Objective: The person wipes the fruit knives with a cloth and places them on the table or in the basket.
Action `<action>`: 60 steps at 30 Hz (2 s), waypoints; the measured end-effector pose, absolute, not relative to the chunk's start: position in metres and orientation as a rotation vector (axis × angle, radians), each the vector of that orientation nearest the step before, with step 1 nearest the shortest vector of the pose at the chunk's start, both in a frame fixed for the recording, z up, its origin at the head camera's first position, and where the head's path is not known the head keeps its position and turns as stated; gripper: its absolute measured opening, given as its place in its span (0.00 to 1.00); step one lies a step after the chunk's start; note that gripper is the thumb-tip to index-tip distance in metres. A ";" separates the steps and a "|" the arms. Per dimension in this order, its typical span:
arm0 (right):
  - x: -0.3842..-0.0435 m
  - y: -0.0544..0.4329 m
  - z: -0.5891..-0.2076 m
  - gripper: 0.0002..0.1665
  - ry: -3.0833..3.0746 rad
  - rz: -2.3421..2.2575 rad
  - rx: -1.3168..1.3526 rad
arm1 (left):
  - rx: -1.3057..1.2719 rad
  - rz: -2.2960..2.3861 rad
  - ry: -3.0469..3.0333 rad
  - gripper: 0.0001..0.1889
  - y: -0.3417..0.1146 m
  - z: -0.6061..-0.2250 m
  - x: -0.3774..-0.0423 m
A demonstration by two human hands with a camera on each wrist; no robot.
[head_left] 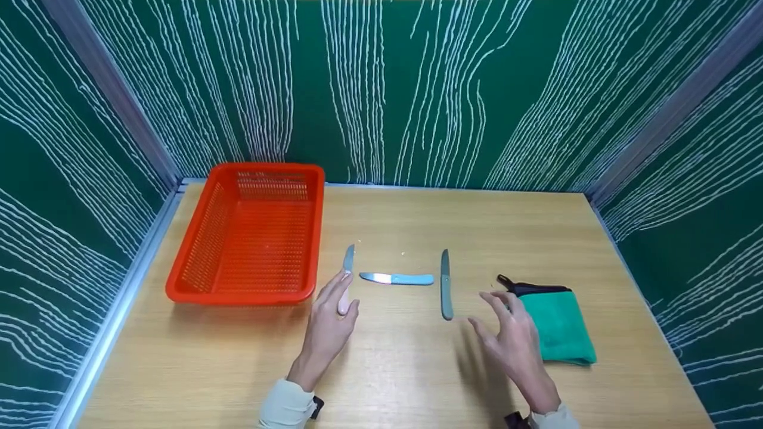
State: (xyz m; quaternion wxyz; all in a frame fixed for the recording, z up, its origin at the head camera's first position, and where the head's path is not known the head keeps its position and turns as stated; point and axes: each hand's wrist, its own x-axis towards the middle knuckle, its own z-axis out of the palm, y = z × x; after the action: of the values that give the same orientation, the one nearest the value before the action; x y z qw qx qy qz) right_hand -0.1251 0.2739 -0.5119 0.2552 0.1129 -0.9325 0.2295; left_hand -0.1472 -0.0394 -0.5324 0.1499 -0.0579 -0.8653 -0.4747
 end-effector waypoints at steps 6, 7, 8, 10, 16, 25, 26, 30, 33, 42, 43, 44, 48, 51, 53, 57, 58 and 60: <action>-0.128 0.287 -0.523 0.28 -2.543 0.603 0.272 | -0.055 -1.361 -2.578 0.29 -0.039 -0.534 -0.148; -0.128 0.289 -0.524 0.28 -2.549 0.600 0.266 | -0.028 -1.356 -2.602 0.30 -0.039 -0.533 -0.148; -0.128 0.291 -0.526 0.28 -2.557 0.596 0.258 | -0.002 -1.347 -2.627 0.30 -0.039 -0.532 -0.149; -0.128 0.295 -0.528 0.28 -2.580 0.590 0.238 | 0.044 -1.343 -2.663 0.30 -0.038 -0.531 -0.150; -0.127 0.305 -0.533 0.26 -2.644 0.557 0.181 | 0.082 -1.359 -2.703 0.29 -0.038 -0.533 -0.156; -0.126 0.314 -0.540 0.25 -2.801 0.530 0.092 | 0.111 -1.397 -2.657 0.24 -0.039 -0.547 -0.168; -0.127 0.315 -0.540 0.25 -2.826 0.531 0.083 | 0.120 -1.401 -2.647 0.23 -0.039 -0.548 -0.170; -0.126 0.321 -0.541 0.28 -2.906 0.517 0.062 | 0.161 -1.424 -2.624 0.23 -0.039 -0.552 -0.174; -0.128 0.324 -0.545 0.30 -2.939 0.490 0.046 | 0.187 -1.399 -2.655 0.24 -0.038 -0.554 -0.177; -0.132 0.335 -0.554 0.38 -3.172 0.480 -0.135 | 0.281 -1.269 -2.857 0.29 -0.028 -0.559 -0.185; -0.132 0.336 -0.555 0.39 -3.197 0.489 -0.152 | 0.293 -1.254 -2.880 0.29 -0.028 -0.559 -0.186; -0.132 0.337 -0.555 0.39 -3.212 0.496 -0.158 | 0.296 -1.234 -2.896 0.29 -0.027 -0.559 -0.188; -0.133 0.340 -0.557 0.39 -3.229 0.533 -0.169 | 0.323 -1.196 -2.939 0.28 -0.028 -0.558 -0.193; -0.133 0.342 -0.558 0.38 -3.228 0.528 -0.176 | 0.336 -1.209 -2.941 0.28 -0.028 -0.558 -0.195; -0.134 0.343 -0.559 0.37 -3.234 0.512 -0.190 | 0.345 -1.217 -2.934 0.28 -0.028 -0.559 -0.196; -0.136 0.344 -0.561 0.36 -3.242 0.514 -0.229 | 0.370 -1.193 -2.943 0.28 -0.027 -0.562 -0.196; -0.137 0.344 -0.561 0.36 -3.244 0.524 -0.233 | 0.373 -1.185 -2.949 0.28 -0.027 -0.563 -0.197; -0.138 0.345 -0.560 0.36 -3.247 0.543 -0.219 | 0.392 -1.178 -2.966 0.28 -0.027 -0.564 -0.197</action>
State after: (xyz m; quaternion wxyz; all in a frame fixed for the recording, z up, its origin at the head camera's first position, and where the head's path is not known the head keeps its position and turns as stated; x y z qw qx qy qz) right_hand -0.1383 0.3453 -0.5601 -0.0790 -0.0662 -0.9810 0.1641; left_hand -0.1970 -0.0271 -0.5637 -0.0370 0.1220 -0.9218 -0.3662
